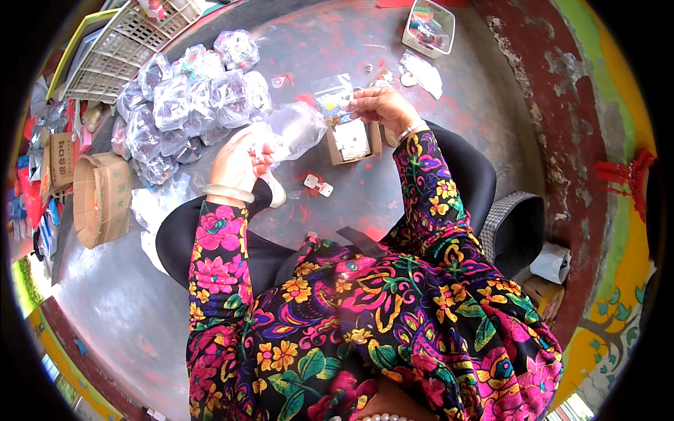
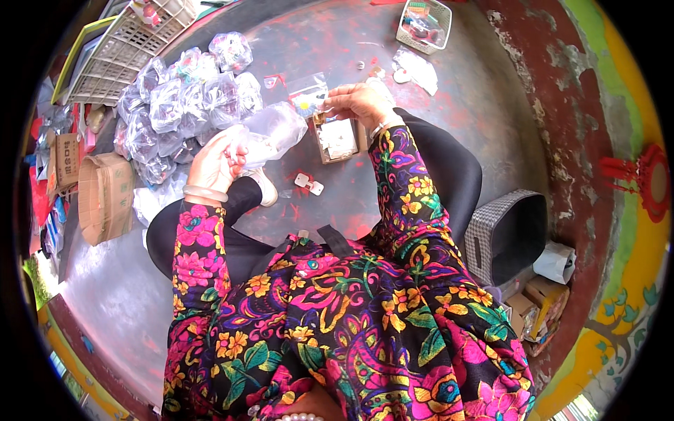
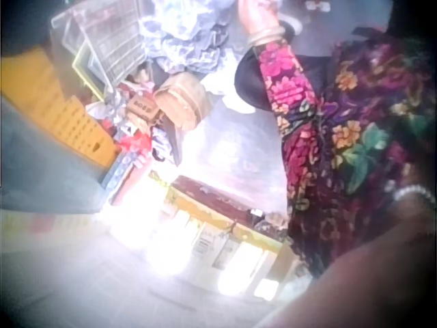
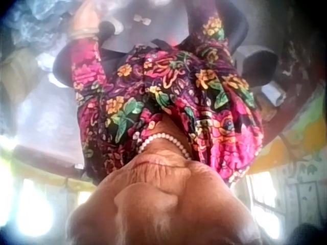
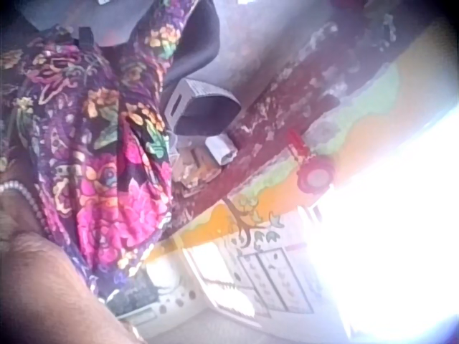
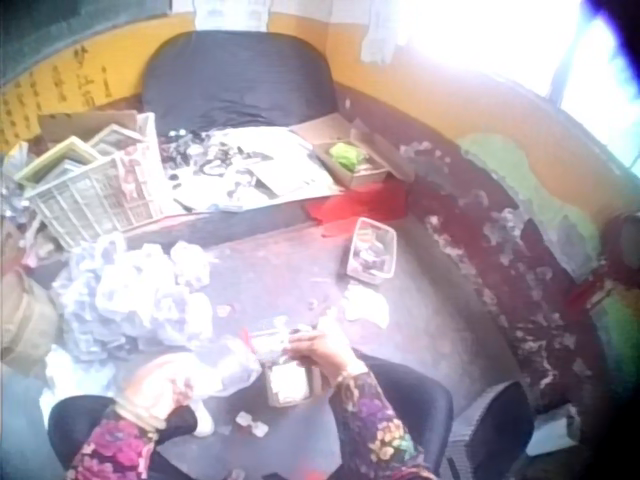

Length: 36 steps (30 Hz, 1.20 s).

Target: The person sits on the floor and packs small items from a cardboard box into a clear plastic bag. They handle the items one by one, placing them into the bag and then tying the bag closed.

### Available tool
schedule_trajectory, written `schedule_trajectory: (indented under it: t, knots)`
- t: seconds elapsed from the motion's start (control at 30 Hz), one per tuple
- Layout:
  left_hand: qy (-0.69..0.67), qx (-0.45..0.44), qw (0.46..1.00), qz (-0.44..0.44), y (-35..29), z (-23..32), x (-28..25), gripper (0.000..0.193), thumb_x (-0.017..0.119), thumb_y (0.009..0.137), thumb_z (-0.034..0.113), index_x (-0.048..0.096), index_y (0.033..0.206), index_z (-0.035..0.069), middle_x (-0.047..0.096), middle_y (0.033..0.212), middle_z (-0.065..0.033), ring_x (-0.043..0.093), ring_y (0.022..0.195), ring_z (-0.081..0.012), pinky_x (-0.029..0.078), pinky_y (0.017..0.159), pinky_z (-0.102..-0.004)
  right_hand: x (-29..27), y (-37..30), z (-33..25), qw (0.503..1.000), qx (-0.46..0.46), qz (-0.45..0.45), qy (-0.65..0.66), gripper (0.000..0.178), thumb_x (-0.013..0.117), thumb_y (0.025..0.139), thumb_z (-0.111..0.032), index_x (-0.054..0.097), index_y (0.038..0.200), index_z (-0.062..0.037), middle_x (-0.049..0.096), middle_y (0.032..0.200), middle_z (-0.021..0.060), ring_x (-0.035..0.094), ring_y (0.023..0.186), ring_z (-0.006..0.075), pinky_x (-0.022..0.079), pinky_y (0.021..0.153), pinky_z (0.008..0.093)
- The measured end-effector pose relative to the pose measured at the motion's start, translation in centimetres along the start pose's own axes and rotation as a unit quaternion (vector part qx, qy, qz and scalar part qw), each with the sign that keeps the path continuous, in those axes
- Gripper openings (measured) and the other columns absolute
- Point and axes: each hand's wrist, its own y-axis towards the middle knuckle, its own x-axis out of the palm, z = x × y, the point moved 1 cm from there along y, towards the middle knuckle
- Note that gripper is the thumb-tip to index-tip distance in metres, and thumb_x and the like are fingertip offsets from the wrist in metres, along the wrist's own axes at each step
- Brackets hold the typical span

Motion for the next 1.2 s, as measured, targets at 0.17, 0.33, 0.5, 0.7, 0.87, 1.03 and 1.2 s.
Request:
schedule_trajectory:
  t: [0.17,0.33,0.5,0.7,0.87,1.03,1.2]
  knots:
    - [0.028,0.002,1.0,-0.005,-0.4,0.1,0.6,0.03,0.043,0.086,0.018,0.048,0.113,0.004,0.056,0.071,-0.0108,0.049,0.051,-0.0125,0.037,0.042,-0.0194,4.8,-0.2,-0.1,0.973,-0.115,-0.052,-0.194,0.019,0.063,0.071,-0.014,0.064,0.085,-0.0012,0.062,0.072,0.0056,0.059,0.066,0.0126,0.045,0.059,0.0241]
    - [0.037,-0.004,0.999,-0.012,-0.4,0.2,0.2,0.033,0.04,0.087,0.019,0.044,0.117,0.006,0.055,0.07,-0.0111,0.048,0.05,-0.0122,0.037,0.042,-0.0195,10.1,2.3,3.9,0.848,-0.27,-0.023,-0.456,0.02,0.059,0.067,-0.018,0.063,0.082,-0.0049,0.06,0.07,0.0141,0.059,0.066,0.0264,0.045,0.061,0.0326]
    - [0.022,-0.019,0.998,-0.064,0.6,-0.2,1.1,0.034,0.04,0.088,0.019,0.042,0.118,0.006,0.055,0.07,-0.0111,0.048,0.051,-0.0123,0.037,0.042,-0.0198,12.5,5.9,5.5,0.779,-0.156,-0.06,-0.604,0.02,0.057,0.068,-0.023,0.064,0.079,-0.0077,0.06,0.075,0.0171,0.058,0.072,0.0325,0.045,0.065,0.0381]
    - [-0.064,-0.025,0.997,-0.027,0.5,-0.3,-1.3,0.028,0.046,0.085,0.018,0.049,0.108,0.002,0.056,0.073,-0.0135,0.054,0.056,-0.0171,0.043,0.046,-0.0233,10.5,3.0,3.9,0.916,-0.265,0.053,-0.296,0.024,0.051,0.07,-0.012,0.063,0.09,-0.0058,0.061,0.082,0.0162,0.06,0.078,0.0296,0.047,0.072,0.0325]
    - [-0.134,-0.062,0.989,-0.029,0.7,-0.8,-1.2,0.021,0.051,0.083,0.015,0.052,0.094,-0.002,0.059,0.079,-0.0148,0.058,0.066,-0.0208,0.047,0.057,-0.0261,-3.6,6.0,7.9,0.778,-0.396,0.252,-0.418,0.012,0.052,0.072,-0.006,0.063,0.076,-0.0034,0.061,0.069,0.0089,0.057,0.059,0.011,0.046,0.054,0.0228]
    - [-0.127,-0.055,0.99,-0.002,1.0,-0.9,-0.9,0.017,0.053,0.081,0.012,0.054,0.091,-0.002,0.059,0.082,-0.014,0.058,0.067,-0.0197,0.049,0.058,-0.0272,-4.0,9.0,11.1,0.851,-0.001,0.274,-0.449,0.019,0.06,0.068,-0.023,0.063,0.074,-0.0052,0.061,0.06,0.0048,0.059,0.052,0.0149,0.048,0.055,0.0275]
    - [-0.097,-0.041,0.994,-0.002,-0.5,-0.5,-0.8,0.012,0.053,0.081,0.012,0.054,0.088,0.003,0.059,0.08,-0.0108,0.057,0.064,-0.0172,0.047,0.056,-0.025,-0.4,9.7,12.7,0.823,0.129,0.377,-0.405,0.032,0.062,0.068,-0.029,0.058,0.082,-0.0011,0.063,0.074,0.0126,0.062,0.066,0.0191,0.049,0.063,0.029]
